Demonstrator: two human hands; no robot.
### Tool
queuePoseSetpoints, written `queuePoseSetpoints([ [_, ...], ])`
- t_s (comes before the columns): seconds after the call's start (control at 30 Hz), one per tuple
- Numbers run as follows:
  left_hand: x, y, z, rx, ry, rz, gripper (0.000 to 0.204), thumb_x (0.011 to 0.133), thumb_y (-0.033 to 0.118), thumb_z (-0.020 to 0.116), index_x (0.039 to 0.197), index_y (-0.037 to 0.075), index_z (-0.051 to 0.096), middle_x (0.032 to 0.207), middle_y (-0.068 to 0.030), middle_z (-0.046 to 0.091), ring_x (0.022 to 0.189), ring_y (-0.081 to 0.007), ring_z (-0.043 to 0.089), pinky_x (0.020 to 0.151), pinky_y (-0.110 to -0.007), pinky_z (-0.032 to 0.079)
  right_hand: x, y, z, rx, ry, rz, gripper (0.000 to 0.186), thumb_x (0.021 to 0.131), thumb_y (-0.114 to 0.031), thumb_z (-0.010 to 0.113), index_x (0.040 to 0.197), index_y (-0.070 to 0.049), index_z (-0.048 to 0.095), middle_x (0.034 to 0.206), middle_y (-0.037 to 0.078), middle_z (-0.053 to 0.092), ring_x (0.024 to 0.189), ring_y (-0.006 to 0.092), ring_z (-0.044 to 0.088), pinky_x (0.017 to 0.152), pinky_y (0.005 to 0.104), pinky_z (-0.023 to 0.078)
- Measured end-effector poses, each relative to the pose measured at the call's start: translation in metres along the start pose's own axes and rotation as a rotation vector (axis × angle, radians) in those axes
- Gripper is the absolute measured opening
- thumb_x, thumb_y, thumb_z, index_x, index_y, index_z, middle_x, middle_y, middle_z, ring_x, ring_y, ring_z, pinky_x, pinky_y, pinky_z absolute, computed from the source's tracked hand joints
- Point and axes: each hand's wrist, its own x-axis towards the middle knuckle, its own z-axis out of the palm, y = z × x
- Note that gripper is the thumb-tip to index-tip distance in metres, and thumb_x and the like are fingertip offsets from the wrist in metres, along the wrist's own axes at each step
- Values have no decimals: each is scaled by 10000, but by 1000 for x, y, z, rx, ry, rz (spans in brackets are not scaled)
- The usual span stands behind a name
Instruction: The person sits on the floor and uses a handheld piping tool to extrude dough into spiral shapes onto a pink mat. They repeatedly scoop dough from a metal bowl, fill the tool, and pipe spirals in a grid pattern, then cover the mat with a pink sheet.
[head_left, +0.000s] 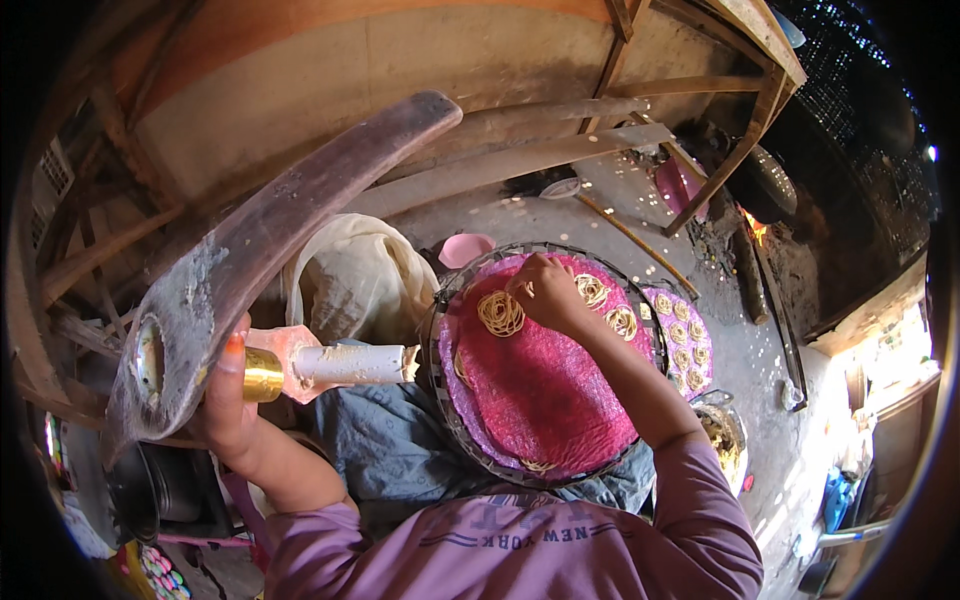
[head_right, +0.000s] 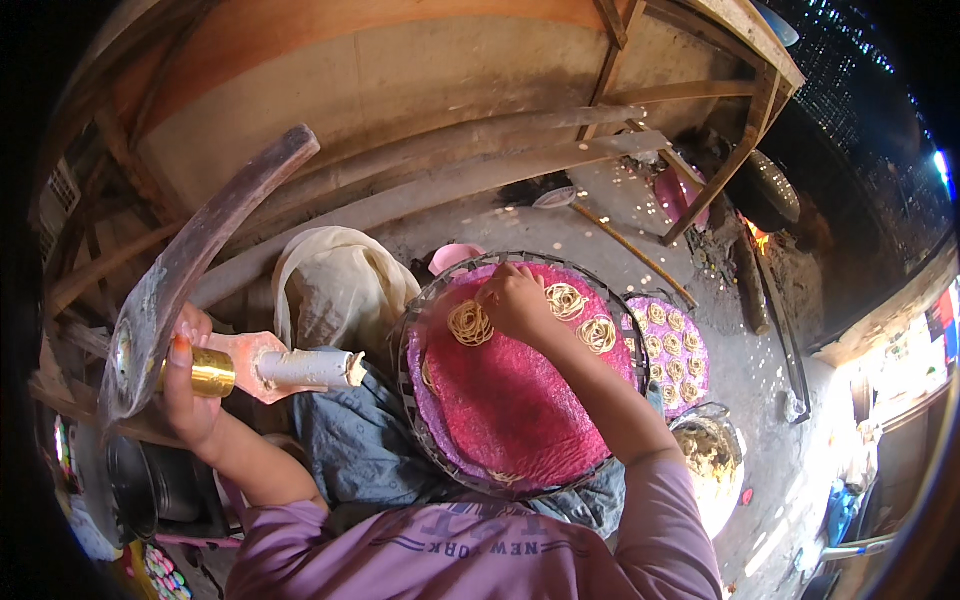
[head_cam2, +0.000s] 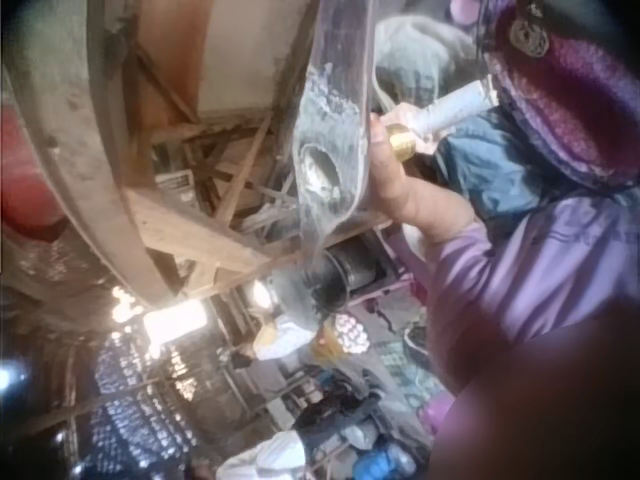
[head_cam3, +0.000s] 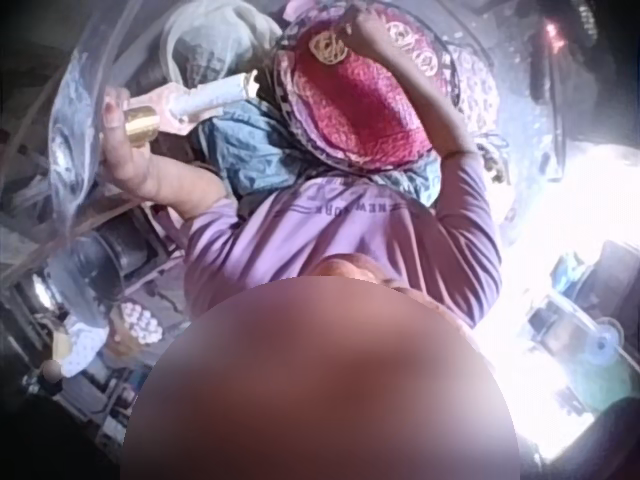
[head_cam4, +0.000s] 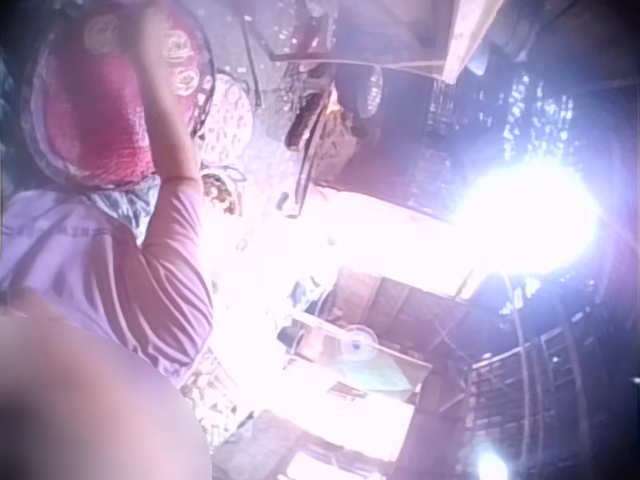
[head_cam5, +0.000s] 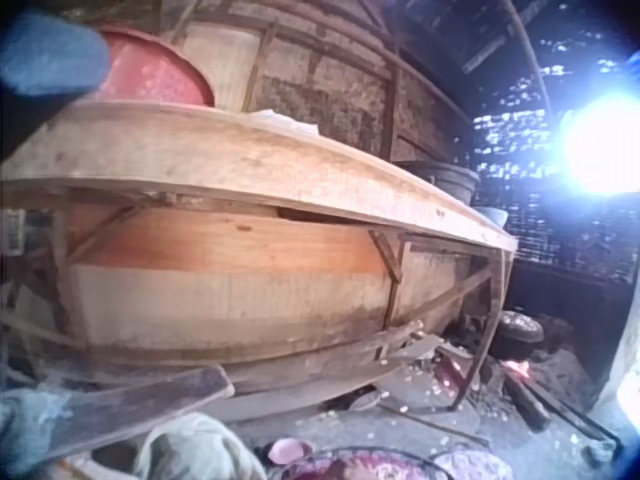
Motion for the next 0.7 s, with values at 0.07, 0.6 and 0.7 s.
queuePoseSetpoints([
  [0.07, 1, -2, 3, -21, -10, -37, 195, 867, 139, 522, 1002, -1, 528, 889, -85, 469, 792, -159, 410, 699, -296, 347, -2, -6, 1, -78, 17, 26, 140, 771, -214, 674, 891, -187, 738, 1063, 84, 600, 1059, 307, 539, 865, 460, 438],
  [0.6, 25, -32, 145, 320, -402, 573, 563, 830, 111, 709, 1315, -64, 483, 1232, -181, 572, 1097, -278, 567, 976, -370, 435, -434, 97, -120, 371, 517, 847, 270, 914, -163, 635, 1139, -13, 649, 934, 115, 682, 847, 207, 635, 797, 332, 502],
  [0.7, -2, 19, 250, 250, -748, 781, 336, 781, 148, 693, 1067, 1, 596, 981, -150, 626, 914, -316, 624, 831, -394, 504, -518, 127, -38, 198, -38, 1492, 435, 879, -314, 642, 1228, -55, 621, 1225, 188, 618, 1141, 321, 589, 960, 465, 453],
])
